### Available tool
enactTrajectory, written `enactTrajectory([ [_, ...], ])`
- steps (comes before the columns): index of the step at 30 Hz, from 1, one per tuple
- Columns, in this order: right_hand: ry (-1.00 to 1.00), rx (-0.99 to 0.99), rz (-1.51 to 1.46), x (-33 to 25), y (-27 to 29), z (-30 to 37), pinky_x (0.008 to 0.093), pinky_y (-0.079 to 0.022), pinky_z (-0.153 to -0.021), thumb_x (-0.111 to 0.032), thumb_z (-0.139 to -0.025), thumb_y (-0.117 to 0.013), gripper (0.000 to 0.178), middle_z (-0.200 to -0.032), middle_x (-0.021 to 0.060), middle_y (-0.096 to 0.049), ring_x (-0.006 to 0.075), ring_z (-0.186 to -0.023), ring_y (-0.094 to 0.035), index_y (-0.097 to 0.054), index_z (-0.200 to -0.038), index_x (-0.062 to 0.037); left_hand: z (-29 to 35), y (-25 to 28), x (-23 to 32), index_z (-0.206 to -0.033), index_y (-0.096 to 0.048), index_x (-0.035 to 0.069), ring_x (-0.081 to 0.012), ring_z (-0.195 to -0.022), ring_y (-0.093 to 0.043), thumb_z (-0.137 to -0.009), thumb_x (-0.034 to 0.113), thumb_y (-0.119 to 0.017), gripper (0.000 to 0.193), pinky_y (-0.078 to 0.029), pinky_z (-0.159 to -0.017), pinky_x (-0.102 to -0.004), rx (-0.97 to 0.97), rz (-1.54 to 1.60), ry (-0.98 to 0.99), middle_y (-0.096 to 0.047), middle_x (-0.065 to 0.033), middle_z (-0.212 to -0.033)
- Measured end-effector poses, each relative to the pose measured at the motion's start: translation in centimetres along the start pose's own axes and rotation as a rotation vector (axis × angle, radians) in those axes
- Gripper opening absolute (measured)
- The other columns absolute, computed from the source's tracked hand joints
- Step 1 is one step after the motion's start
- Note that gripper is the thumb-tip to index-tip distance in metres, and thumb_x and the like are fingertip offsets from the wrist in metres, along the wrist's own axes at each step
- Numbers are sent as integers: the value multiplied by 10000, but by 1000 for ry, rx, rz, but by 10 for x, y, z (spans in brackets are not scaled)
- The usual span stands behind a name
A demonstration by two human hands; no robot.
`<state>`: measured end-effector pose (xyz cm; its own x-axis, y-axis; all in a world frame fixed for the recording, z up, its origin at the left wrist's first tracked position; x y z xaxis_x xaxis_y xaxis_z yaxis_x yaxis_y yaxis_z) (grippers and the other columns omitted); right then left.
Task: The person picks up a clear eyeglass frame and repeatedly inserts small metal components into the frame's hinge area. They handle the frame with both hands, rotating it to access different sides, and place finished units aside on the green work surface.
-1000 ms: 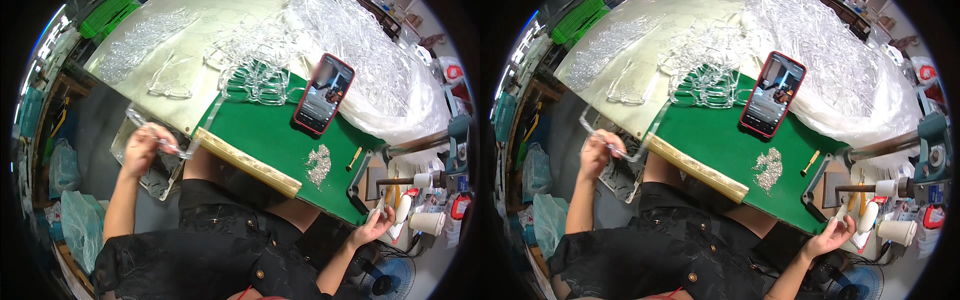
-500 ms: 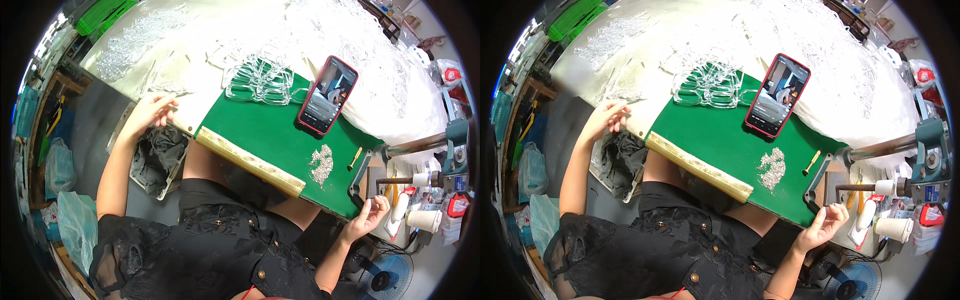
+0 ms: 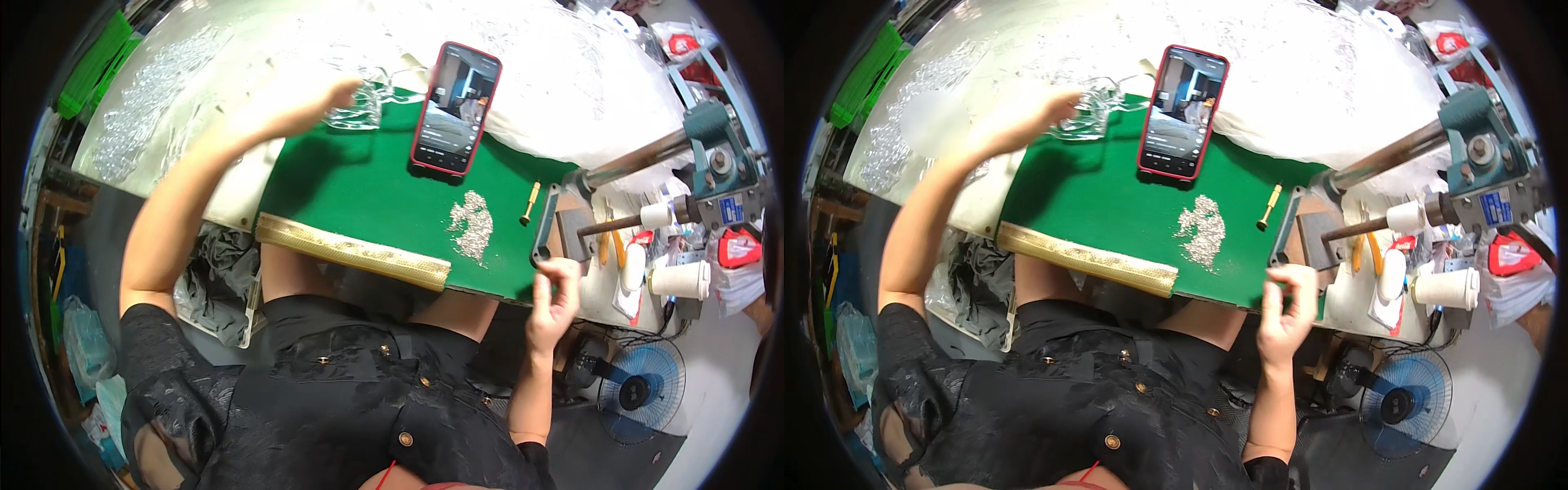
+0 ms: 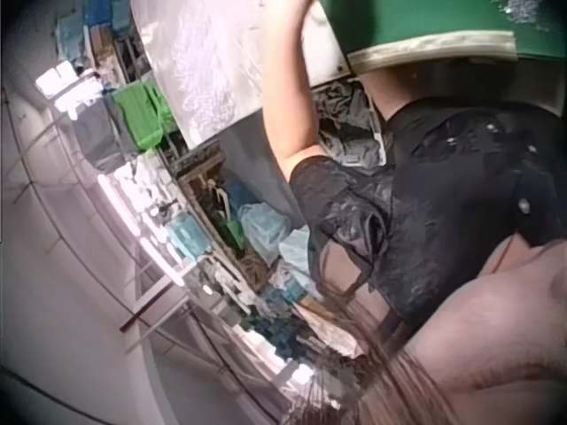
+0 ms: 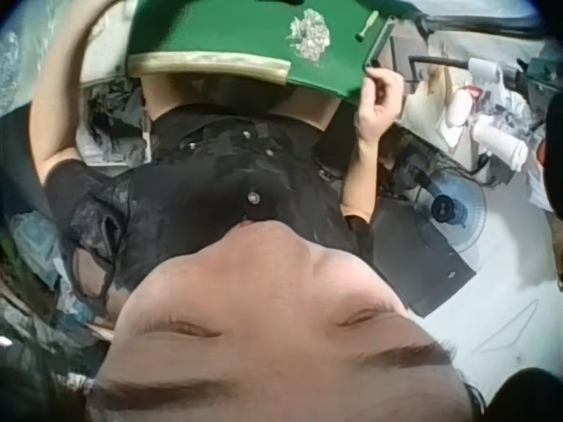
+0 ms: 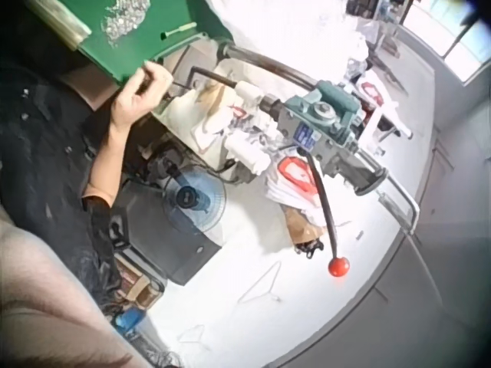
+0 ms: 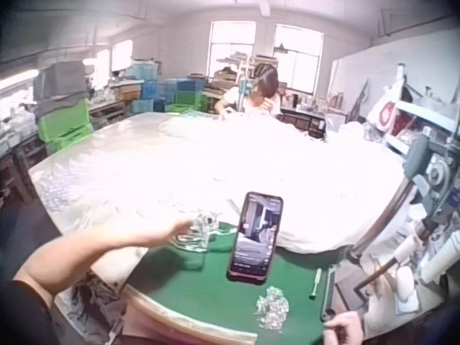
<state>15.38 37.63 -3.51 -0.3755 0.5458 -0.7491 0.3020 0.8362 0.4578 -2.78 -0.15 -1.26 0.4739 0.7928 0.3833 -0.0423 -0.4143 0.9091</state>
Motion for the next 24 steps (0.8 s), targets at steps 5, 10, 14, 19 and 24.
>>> enactTrajectory([
  [5, 260, -472, 329, -16, -33, -4, 336, -446, -722, -140, -731, -717, 430, -880, 103, -514, 260, -818, -518, -656, -1154, -102, 11, 60, 29, -1309, -538, 75, -56, -674, -522, -951, 374, -551, 467, -455, -596, -201, -49, 299, 273, -652, -12, -979],
  [10, 145, -331, 357, -2, -24, -1, 371, -455, -737, -33, -727, -677, 395, -904, 135, -566, 297, -830, -541, -638, -1120, -35, 42, 54, 55, -1160, -584, 0, -120, -676, -611, -978, 315, -497, 374, -498, -657, -255, 55, 902, 181, -638, -81, -838],
  [14, -13, -273, 133, 8, -30, 0, 337, -475, -661, 26, -742, -673, 129, -769, 99, -589, 253, -733, -589, -656, -864, -12, 72, 5, 86, -1032, -565, -16, -163, -668, -640, -978, 430, -454, 462, -543, -815, -360, 220, 1637, 40, -633, -101, -766],
  [19, -23, -313, 168, 7, -35, -2, 332, -476, -646, 40, -740, -673, 120, -786, 96, -592, 252, -724, -593, -641, -842, -13, 85, -20, 131, -1219, -457, -52, -80, -554, -555, -812, 521, -689, 739, -512, -707, -284, 196, 1295, 29, -547, 0, -639],
  [24, 2, -349, 196, 9, -41, -5, 340, -471, -646, 37, -763, -654, 102, -786, 92, -573, 259, -725, -586, -635, -844, -22, 96, -45, 141, -1277, -439, -46, -137, -631, -627, -700, 324, -828, 789, -526, -773, -330, 74, 1268, -106, -578, -144, -1163],
])
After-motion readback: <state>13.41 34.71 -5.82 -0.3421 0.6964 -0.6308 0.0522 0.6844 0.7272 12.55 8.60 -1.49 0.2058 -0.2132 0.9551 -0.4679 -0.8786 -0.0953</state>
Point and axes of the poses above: each hand's wrist, its own z-axis away from the middle knuckle, its own y-axis out of the back of the hand, x = y × z, the point moved 5 cm from there along -z, towards the middle knuckle
